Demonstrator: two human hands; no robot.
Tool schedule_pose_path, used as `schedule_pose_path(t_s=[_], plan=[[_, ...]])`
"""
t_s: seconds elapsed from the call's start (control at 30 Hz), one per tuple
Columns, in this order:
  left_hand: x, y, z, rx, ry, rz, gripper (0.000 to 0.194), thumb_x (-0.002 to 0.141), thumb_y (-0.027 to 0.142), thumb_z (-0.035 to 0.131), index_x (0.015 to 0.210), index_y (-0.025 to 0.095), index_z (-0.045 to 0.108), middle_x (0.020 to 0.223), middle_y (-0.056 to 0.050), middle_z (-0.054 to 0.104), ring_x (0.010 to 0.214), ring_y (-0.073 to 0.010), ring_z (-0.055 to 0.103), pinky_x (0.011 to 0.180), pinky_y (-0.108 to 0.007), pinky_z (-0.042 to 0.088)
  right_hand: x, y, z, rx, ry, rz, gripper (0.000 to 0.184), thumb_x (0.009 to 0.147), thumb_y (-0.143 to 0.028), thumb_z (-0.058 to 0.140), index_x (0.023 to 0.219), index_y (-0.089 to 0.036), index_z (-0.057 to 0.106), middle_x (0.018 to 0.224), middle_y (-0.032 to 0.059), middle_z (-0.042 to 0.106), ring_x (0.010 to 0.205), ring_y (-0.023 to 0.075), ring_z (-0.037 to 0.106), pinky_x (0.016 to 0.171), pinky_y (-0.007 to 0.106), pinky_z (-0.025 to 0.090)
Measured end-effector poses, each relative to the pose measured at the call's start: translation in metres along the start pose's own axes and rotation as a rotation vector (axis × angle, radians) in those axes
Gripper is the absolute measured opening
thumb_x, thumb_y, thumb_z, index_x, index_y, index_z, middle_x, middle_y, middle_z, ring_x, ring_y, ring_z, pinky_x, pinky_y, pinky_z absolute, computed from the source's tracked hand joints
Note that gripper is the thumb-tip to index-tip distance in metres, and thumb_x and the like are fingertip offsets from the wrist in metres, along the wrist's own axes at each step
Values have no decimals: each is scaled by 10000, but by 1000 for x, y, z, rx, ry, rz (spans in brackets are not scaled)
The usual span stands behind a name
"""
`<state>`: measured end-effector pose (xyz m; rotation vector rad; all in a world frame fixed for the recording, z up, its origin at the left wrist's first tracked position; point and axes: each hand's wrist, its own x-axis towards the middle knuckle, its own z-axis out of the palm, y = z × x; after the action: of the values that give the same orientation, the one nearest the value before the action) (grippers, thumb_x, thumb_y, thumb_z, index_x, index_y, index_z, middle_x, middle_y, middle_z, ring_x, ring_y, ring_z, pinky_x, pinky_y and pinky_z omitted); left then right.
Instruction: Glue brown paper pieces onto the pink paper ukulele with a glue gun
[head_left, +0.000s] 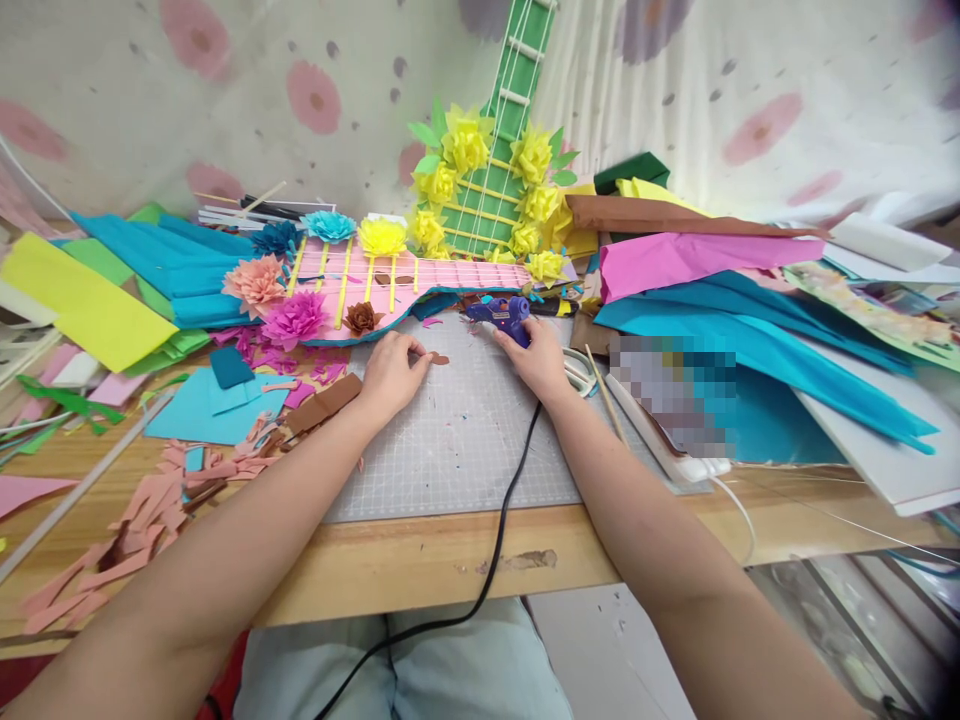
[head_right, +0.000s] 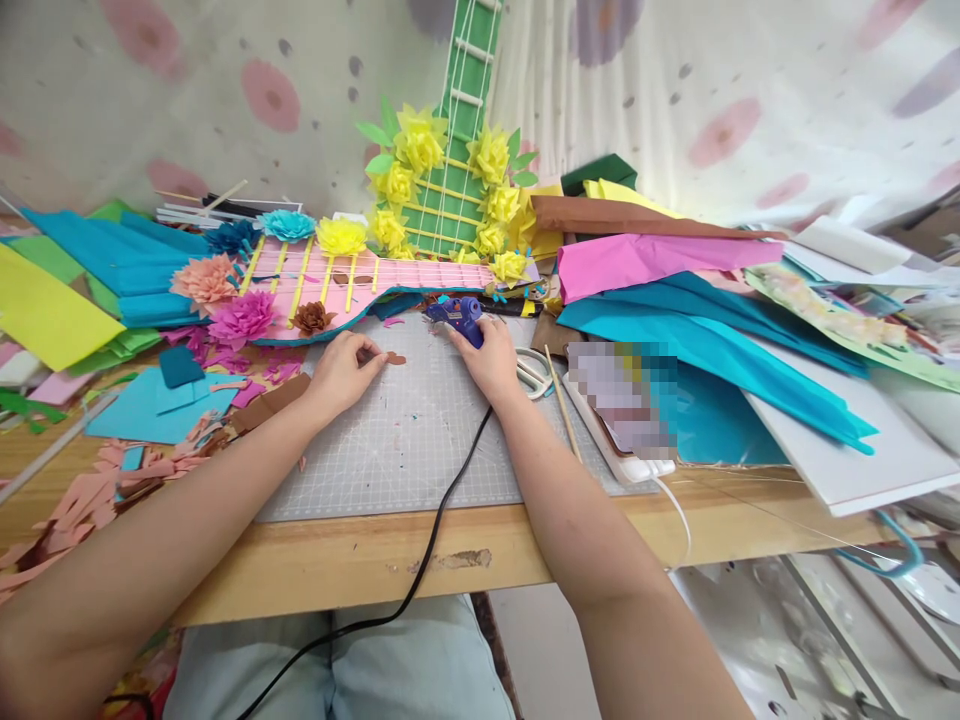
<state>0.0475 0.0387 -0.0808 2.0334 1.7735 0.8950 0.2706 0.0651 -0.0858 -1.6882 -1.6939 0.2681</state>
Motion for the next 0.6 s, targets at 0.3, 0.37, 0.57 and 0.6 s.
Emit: schedule_pose_path(t_s=[0.3, 0.37, 0.57, 0.6], plan=[[2, 4, 3, 56, -35, -61, 108, 751, 289, 663, 753, 186, 630, 939, -64, 530, 1012, -249, 524, 933, -429, 401, 1, -1, 5, 1, 23, -9, 413, 799, -573, 525, 904, -183, 616, 937, 123, 615, 911, 269, 556, 826, 408, 437], [2, 3, 1, 30, -43, -49, 99, 759, 278, 656, 749, 183, 630, 910, -58, 540, 972, -230, 535, 910, -411, 412, 1, -2, 4, -4, 21, -2, 410, 798, -567, 531, 902, -180, 616, 941, 125, 615, 914, 269, 558, 829, 407, 435], [1, 4, -1, -119, -45, -5, 100, 773, 258, 626, 736, 182, 573, 832, -34, 587, 805, -170, 553, 765, -328, 435, 1, -3, 3, 6, 7, 2, 393, 798, -546, 536, 899, -174, 610, 943, 125, 618, 909, 269, 557, 826, 406, 436], [1, 4, -1, -165, -52, -4, 101, 774, 256, 619, 732, 187, 560, 809, -24, 597, 772, -159, 554, 741, -315, 434, 1, -3, 3, 7, 8, 3, 389, 795, -545, 538, 892, -175, 610, 937, 124, 619, 902, 268, 556, 822, 407, 437]])
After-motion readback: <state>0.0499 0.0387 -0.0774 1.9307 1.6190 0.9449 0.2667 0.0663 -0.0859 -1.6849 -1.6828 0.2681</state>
